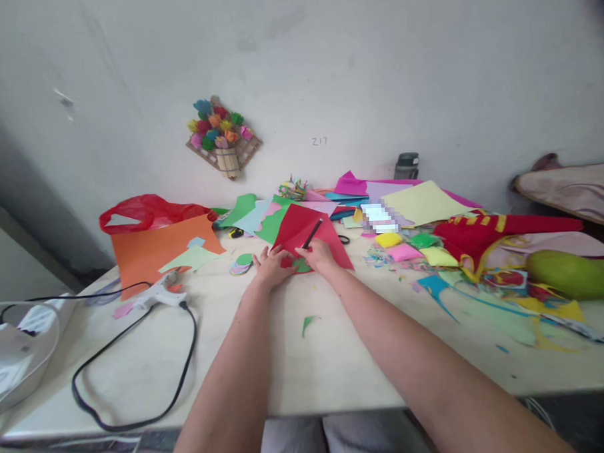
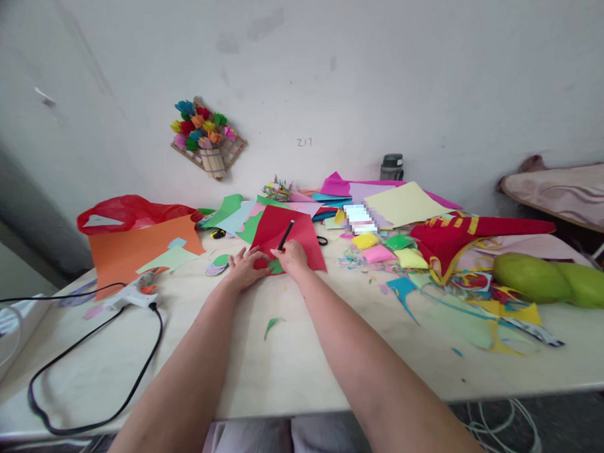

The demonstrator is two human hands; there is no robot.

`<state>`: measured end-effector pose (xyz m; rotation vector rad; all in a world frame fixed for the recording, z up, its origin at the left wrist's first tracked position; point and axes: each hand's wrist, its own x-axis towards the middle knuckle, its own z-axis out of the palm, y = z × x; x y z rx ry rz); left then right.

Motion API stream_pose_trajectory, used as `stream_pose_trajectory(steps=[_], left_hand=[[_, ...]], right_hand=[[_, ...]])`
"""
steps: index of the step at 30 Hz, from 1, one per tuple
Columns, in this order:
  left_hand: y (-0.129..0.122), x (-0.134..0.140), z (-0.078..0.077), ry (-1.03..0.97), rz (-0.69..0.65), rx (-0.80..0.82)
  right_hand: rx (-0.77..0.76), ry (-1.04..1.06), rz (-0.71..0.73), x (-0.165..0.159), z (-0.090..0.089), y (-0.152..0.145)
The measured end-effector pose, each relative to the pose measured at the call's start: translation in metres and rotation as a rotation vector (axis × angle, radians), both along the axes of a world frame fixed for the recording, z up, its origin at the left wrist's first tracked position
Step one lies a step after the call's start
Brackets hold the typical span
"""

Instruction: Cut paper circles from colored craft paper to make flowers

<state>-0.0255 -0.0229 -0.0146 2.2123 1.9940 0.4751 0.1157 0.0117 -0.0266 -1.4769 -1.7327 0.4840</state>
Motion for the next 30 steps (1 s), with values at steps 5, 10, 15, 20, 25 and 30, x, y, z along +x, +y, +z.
stream_pose_trajectory(steps=[5, 10, 15, 20, 25, 30], left_hand=[[0.0031, -0.0017, -0.0028, -0.013, 0.006, -0.006], [0.0063, -0.0034, -0.0056, -0.038, -0.002, -0.016], [0.0072, -0.004, -0.0059, -0.062, -0.01, -0.032], [0.0073, -0.0044, -0.0055, -0.087, -0.016, -0.042], [0.0075, -0.005, -0.0058, -0.091, -0.018, -0.049], [0.0073, -0.0051, -0.0056, -0.094, -0.013, -0.047]], right_hand=[[0.005, 0.03, 0.002, 0.0011, -0.0035, 0.0038], [-0.004, 0.079, 0.001, 0.0018, -0.0062, 0.0062], [-0.031, 0.163, 0.01, 0.0012, -0.0051, 0.0041], [-0.069, 0.248, 0.007, 0.0011, -0.0034, 0.002], [-0.089, 0.257, 0.002, 0.0018, -0.0067, 0.0047], [-0.067, 0.146, -0.011, 0.0044, -0.0035, 0.0028]])
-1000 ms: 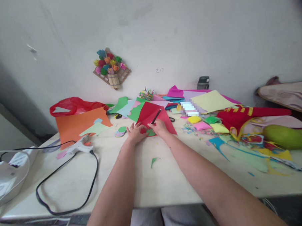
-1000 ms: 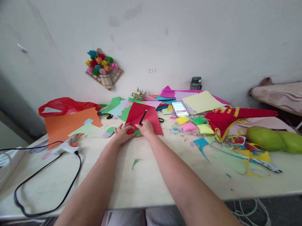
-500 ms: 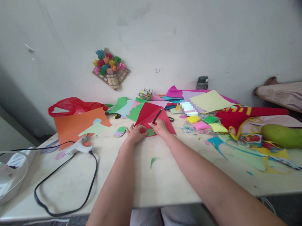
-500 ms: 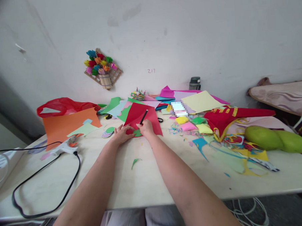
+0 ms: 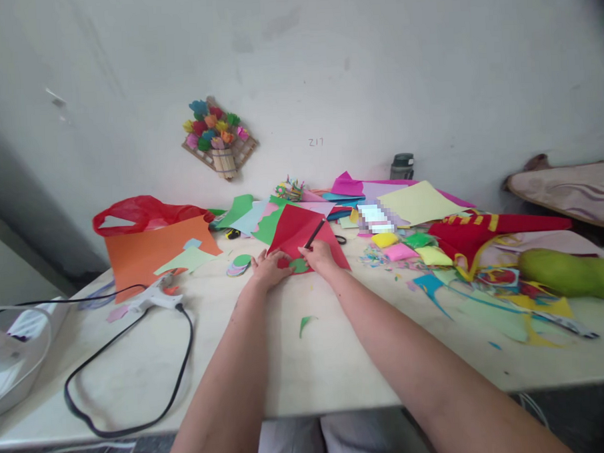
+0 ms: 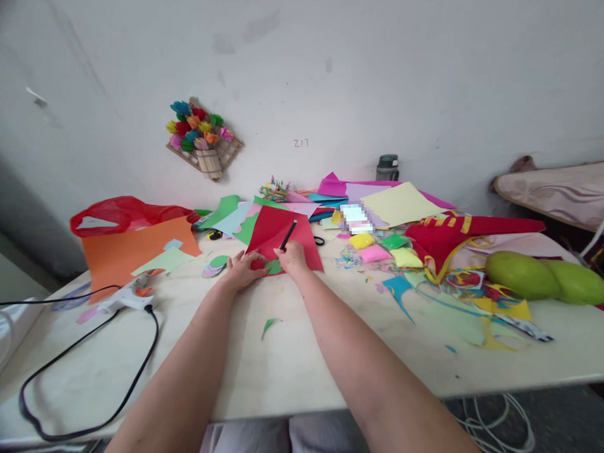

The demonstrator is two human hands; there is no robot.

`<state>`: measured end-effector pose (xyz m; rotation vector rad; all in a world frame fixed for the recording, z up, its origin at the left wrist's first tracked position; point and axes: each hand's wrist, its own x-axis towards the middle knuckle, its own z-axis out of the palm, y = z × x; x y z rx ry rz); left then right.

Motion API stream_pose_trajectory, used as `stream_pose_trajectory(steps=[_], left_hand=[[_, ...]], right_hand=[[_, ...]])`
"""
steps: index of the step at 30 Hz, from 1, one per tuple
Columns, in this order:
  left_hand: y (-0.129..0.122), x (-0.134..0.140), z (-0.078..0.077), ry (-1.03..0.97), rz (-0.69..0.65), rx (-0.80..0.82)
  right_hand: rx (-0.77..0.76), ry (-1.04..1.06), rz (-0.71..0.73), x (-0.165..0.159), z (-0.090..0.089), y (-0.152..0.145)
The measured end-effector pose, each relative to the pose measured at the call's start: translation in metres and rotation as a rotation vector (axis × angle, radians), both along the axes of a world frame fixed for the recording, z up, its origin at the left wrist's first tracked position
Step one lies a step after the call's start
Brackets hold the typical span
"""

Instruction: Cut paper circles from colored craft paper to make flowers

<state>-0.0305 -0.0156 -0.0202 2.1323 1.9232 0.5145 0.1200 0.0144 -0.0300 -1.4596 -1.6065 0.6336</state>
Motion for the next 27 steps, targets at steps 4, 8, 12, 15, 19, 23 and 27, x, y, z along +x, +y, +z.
stream_pose_trajectory(steps=[4, 8, 12, 15, 19, 23, 27], left_hand=[[-0.001, 0.0, 0.001, -0.001, -0.007, -0.005], [-0.002, 0.001, 0.003, 0.001, -0.002, -0.011], [-0.004, 0.001, 0.005, 0.011, -0.006, -0.017], [-0.005, 0.001, 0.006, 0.016, -0.009, -0.021], [-0.006, 0.001, 0.006, 0.012, -0.01, -0.018], [-0.004, 0.0, 0.005, 0.011, -0.015, -0.018], [-0.002, -0.001, 0.003, 0.014, -0.016, -0.014]], right_hand=[[0.091, -0.183, -0.063, 0.003, 0.009, -0.008], [0.082, -0.251, -0.085, 0.004, 0.014, -0.014], [0.051, -0.269, -0.087, 0.004, 0.015, -0.016], [0.05, -0.274, -0.082, 0.005, 0.016, -0.016], [0.065, -0.263, -0.079, 0.007, 0.015, -0.015], [0.064, -0.255, -0.079, 0.008, 0.015, -0.016], [0.07, -0.257, -0.088, 0.009, 0.013, -0.014]])
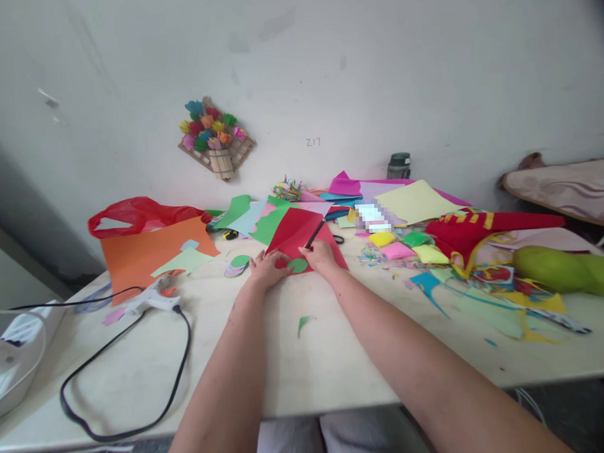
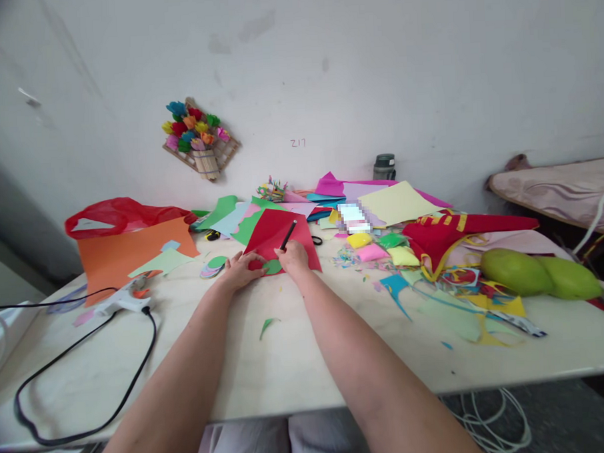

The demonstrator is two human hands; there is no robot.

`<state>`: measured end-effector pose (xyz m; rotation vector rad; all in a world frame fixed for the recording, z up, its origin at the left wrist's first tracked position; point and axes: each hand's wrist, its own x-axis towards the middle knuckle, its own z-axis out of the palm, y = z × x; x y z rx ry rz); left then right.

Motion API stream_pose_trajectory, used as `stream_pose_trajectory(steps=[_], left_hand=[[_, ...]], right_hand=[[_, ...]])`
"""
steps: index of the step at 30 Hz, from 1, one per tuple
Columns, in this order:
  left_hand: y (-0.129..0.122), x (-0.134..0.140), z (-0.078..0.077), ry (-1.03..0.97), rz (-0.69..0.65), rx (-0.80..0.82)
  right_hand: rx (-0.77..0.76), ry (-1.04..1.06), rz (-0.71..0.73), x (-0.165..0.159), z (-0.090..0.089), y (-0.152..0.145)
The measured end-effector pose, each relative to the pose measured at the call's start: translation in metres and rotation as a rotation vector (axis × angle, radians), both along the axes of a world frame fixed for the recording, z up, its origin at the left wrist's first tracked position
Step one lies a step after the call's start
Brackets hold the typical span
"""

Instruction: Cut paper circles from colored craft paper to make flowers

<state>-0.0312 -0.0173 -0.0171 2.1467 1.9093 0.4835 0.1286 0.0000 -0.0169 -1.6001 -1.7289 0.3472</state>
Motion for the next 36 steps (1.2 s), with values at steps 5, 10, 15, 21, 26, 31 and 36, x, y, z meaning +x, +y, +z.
stream_pose_trajectory(steps=[5, 10, 15, 21, 26, 31, 36], left_hand=[[0.0, 0.0, 0.0, -0.002, -0.002, -0.004], [0.0, 0.0, 0.001, 0.0, -0.003, -0.008], [-0.001, 0.0, 0.002, -0.001, -0.003, -0.014], [0.0, 0.001, 0.002, -0.002, -0.002, -0.011], [0.0, 0.0, 0.001, -0.01, -0.011, -0.005], [0.001, -0.001, 0.0, -0.007, -0.008, -0.009], [0.001, -0.001, 0.0, -0.007, -0.008, -0.005]], right_hand=[[0.001, -0.007, -0.007, 0.001, -0.002, 0.002], [0.017, 0.012, -0.003, 0.003, -0.003, 0.004], [0.019, 0.021, -0.005, 0.004, -0.004, 0.004], [0.013, -0.001, -0.024, 0.004, 0.0, 0.001], [0.013, 0.007, -0.026, 0.004, 0.003, -0.003], [0.007, 0.006, -0.027, 0.005, 0.004, -0.004], [-0.005, 0.036, -0.026, 0.004, 0.005, -0.006]])
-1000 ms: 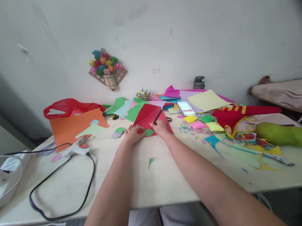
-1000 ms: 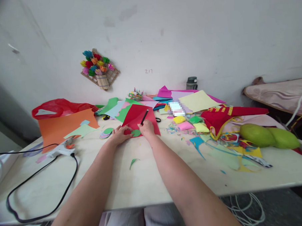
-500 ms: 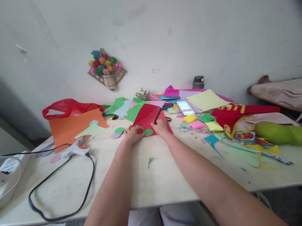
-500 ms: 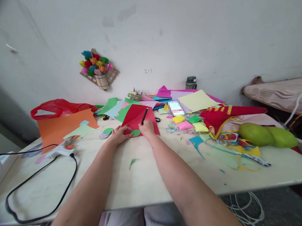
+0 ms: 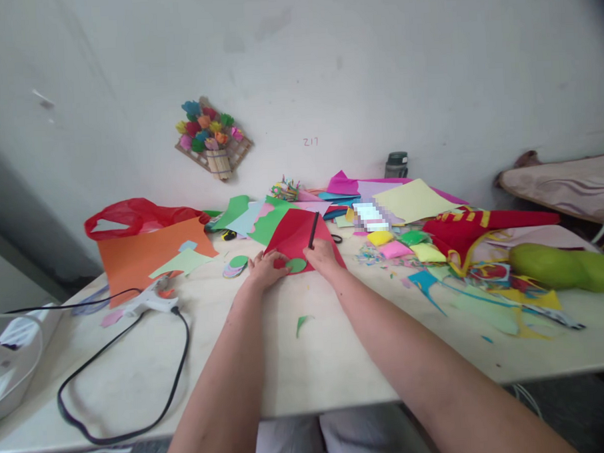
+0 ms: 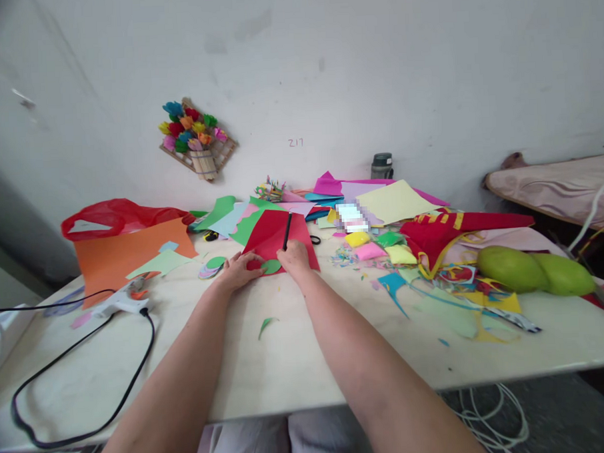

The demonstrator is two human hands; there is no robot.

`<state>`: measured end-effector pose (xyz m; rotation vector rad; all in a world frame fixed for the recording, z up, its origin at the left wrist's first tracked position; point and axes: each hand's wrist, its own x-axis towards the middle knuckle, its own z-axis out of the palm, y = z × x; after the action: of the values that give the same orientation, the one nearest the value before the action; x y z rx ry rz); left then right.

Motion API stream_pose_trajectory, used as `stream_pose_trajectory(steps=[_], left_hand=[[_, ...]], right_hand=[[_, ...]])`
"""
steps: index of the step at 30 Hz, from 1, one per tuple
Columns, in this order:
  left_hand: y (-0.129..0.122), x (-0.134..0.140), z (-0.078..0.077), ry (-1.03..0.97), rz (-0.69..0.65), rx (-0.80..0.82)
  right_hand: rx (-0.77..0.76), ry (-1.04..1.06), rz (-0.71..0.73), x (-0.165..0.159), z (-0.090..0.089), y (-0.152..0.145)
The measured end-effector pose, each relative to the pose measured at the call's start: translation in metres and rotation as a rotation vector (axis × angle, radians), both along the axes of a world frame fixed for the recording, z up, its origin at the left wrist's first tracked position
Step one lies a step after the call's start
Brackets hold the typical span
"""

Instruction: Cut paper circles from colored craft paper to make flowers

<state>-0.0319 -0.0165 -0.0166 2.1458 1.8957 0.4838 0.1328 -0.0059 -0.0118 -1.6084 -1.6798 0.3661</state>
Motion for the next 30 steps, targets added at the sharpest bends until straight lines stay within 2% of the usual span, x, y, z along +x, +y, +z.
stream_pose_trajectory(steps=[8, 14, 16, 30], left_hand=[[-0.001, 0.0, 0.0, 0.001, 0.001, 0.01], [0.0, 0.0, 0.0, 0.012, -0.007, 0.002], [0.001, 0.0, 0.0, 0.016, -0.006, 0.002], [-0.002, 0.002, 0.003, 0.013, 0.004, -0.002]], right_hand=[[-0.012, 0.144, 0.045, 0.002, 0.004, -0.005], [-0.019, 0.27, 0.391, 0.001, -0.007, 0.002], [-0.043, 0.307, 0.449, 0.001, -0.01, 0.003], [-0.06, 0.26, 0.425, -0.001, -0.009, 0.0]])
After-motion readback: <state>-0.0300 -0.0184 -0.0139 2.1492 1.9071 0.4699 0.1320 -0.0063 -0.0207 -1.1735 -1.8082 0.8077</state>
